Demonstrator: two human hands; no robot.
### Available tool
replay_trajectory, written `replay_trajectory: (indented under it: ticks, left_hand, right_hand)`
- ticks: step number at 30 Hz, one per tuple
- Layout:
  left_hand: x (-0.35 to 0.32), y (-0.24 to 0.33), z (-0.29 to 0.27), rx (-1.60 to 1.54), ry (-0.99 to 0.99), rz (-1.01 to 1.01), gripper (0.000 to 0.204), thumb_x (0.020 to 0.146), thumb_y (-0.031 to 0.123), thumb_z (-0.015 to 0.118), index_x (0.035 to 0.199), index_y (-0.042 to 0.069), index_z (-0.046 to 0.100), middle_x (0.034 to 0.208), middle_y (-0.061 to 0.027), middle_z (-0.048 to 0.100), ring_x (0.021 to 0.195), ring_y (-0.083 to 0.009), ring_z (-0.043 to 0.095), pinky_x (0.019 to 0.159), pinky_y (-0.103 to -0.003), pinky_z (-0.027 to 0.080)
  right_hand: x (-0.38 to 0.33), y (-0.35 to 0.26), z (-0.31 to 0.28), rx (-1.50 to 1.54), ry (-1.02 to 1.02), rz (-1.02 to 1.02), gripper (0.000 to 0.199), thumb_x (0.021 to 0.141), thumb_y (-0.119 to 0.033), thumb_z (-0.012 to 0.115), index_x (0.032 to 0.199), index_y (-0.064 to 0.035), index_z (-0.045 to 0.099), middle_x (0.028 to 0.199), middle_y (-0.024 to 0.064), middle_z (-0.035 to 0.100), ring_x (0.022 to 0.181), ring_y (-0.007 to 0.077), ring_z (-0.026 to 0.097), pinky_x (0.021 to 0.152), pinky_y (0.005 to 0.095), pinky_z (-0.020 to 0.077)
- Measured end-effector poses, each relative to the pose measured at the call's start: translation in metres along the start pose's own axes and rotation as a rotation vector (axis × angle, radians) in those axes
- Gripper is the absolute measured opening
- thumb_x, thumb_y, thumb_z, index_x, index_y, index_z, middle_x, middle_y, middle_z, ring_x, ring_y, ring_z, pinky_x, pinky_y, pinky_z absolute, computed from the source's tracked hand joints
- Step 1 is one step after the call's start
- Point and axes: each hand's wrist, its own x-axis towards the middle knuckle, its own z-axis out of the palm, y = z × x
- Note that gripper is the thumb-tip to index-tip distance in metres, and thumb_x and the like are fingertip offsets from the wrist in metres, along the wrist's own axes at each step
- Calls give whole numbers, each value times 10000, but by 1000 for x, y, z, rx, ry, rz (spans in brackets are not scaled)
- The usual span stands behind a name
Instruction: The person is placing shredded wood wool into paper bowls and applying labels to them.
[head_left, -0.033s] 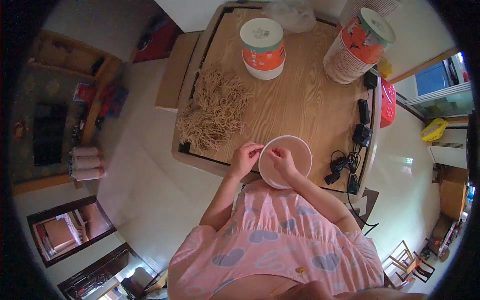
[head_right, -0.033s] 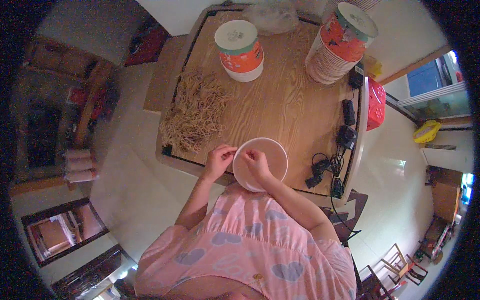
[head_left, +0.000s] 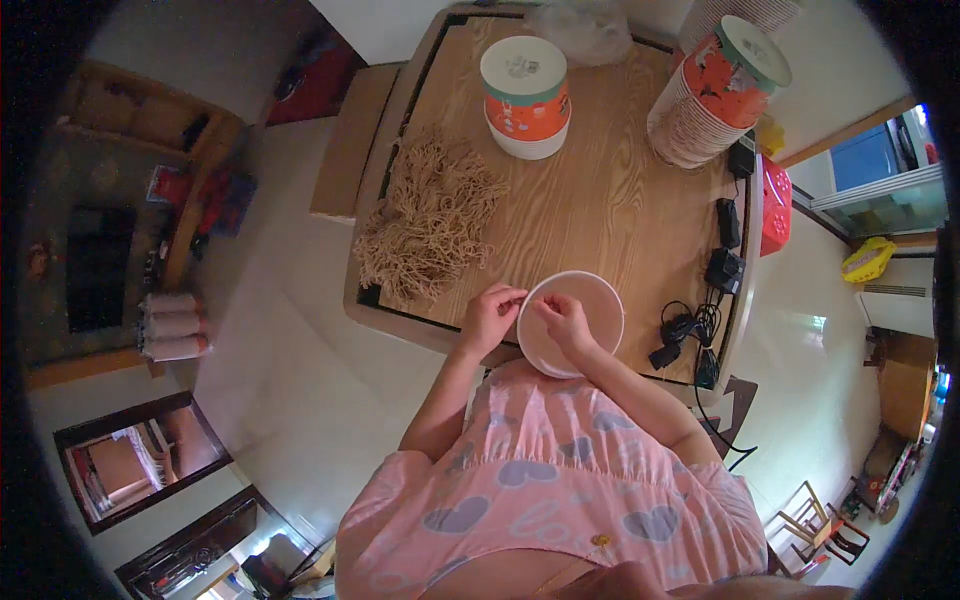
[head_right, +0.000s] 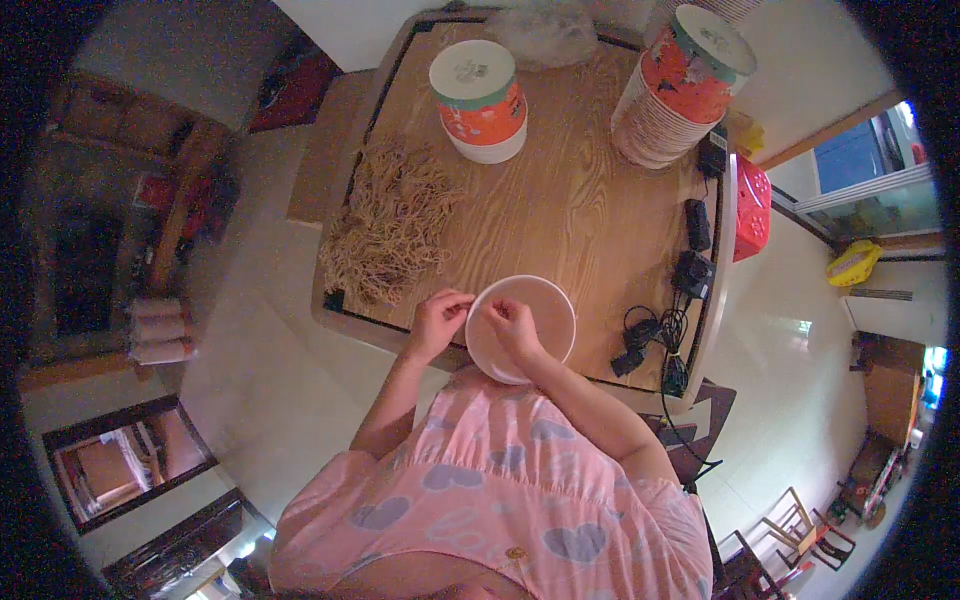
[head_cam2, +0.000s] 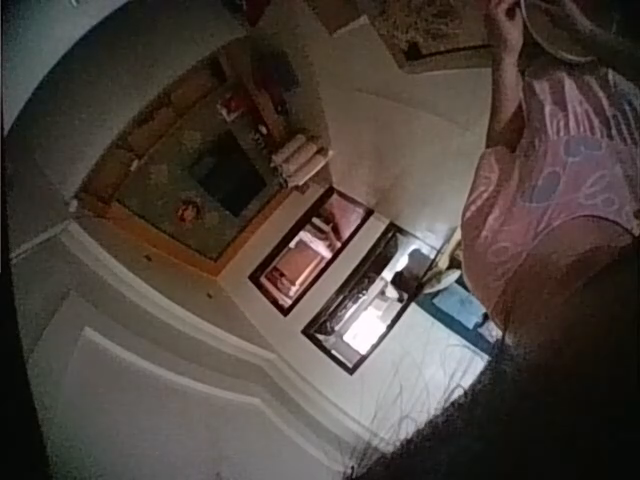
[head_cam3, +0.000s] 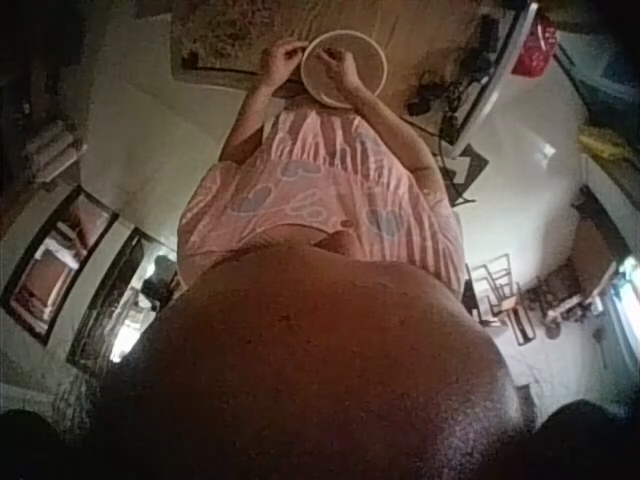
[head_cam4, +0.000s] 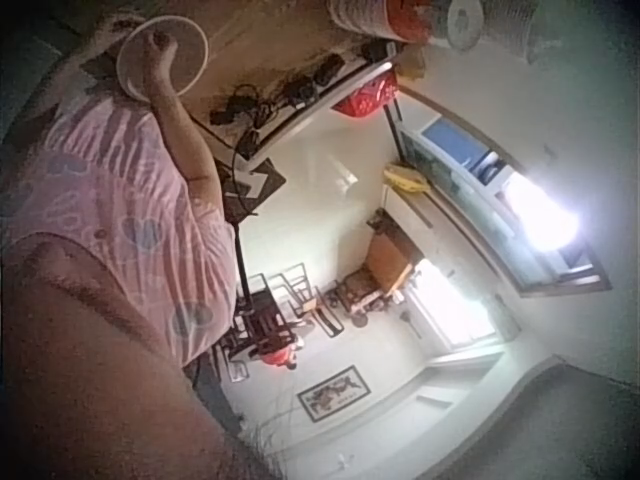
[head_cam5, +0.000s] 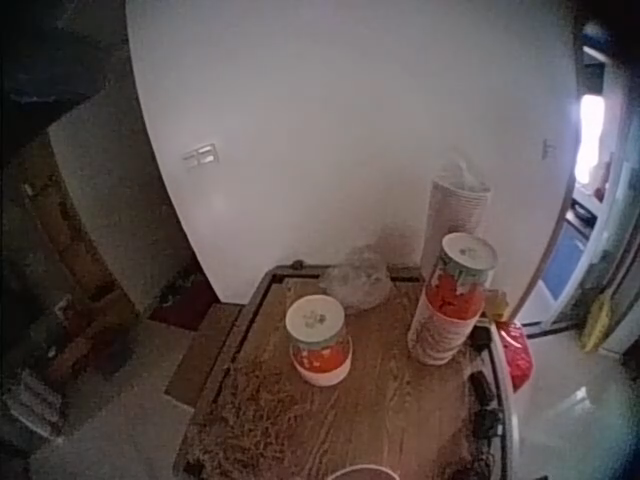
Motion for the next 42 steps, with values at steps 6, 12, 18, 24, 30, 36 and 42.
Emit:
replay_trajectory:
  ticks: [6, 12, 18, 24, 30, 36, 42]
  left_hand:
    - [1, -1, 3, 114, 19, 78, 144, 748, 0, 599, 884, 18, 640, 863, -79, 615, 770, -204, 618, 651, -286, 508]
    - [4, -4, 7, 209, 18, 98, 104, 743, 39, 602, 847, 26, 604, 846, -87, 603, 757, -247, 589, 649, -323, 483]
    - [5, -8, 16, -95, 93, -40, 83, 794, 51, 571, 867, 13, 569, 755, -85, 592, 684, -197, 584, 589, -315, 466]
    - [17, -28, 11, -498, -131, -446, 73, 859, 75, 493, 896, 31, 538, 716, -46, 573, 520, -108, 535, 431, -249, 438]
    - [29, -32, 0, -825, -295, -689, 85, 851, 66, 486, 917, 23, 520, 697, -63, 579, 482, -142, 540, 405, -273, 446]
    - [28, -24, 1, -624, -209, -647, 109, 873, 109, 499, 961, 44, 499, 758, -48, 559, 593, -87, 493, 435, -223, 374]
    - [20, -44, 26, -370, 6, -16, 85, 886, 111, 505, 947, 51, 497, 743, -19, 541, 621, -75, 488, 493, -206, 382]
  right_hand:
    - [4, 3, 0, -28, 21, -25, 208, 831, -175, 597, 878, 25, 626, 735, 17, 600, 658, 71, 512, 559, 225, 422]
    - [4, 3, -3, -69, 6, -52, 208, 829, -169, 599, 880, 32, 615, 738, 29, 604, 664, 83, 515, 577, 250, 435]
    - [-9, -9, -15, -590, -173, -303, 230, 814, -191, 592, 937, 0, 559, 781, 84, 592, 605, 184, 548, 532, 307, 443]
    - [-83, -116, 22, -1300, -716, -1210, 265, 766, -249, 581, 905, -26, 551, 1051, 147, 510, 766, 294, 574, 596, 310, 467]
    - [-59, -127, 71, -1757, -705, -930, 214, 713, -181, 566, 844, -22, 623, 770, 125, 633, 715, 301, 623, 594, 392, 499]
    - [31, -92, 3, -1160, -387, -450, 148, 757, -153, 553, 866, -62, 596, 782, 151, 622, 743, 334, 604, 633, 410, 477]
    - [34, -94, -4, -1125, -364, -391, 166, 753, -195, 602, 835, -50, 606, 767, 149, 616, 712, 309, 600, 633, 383, 464]
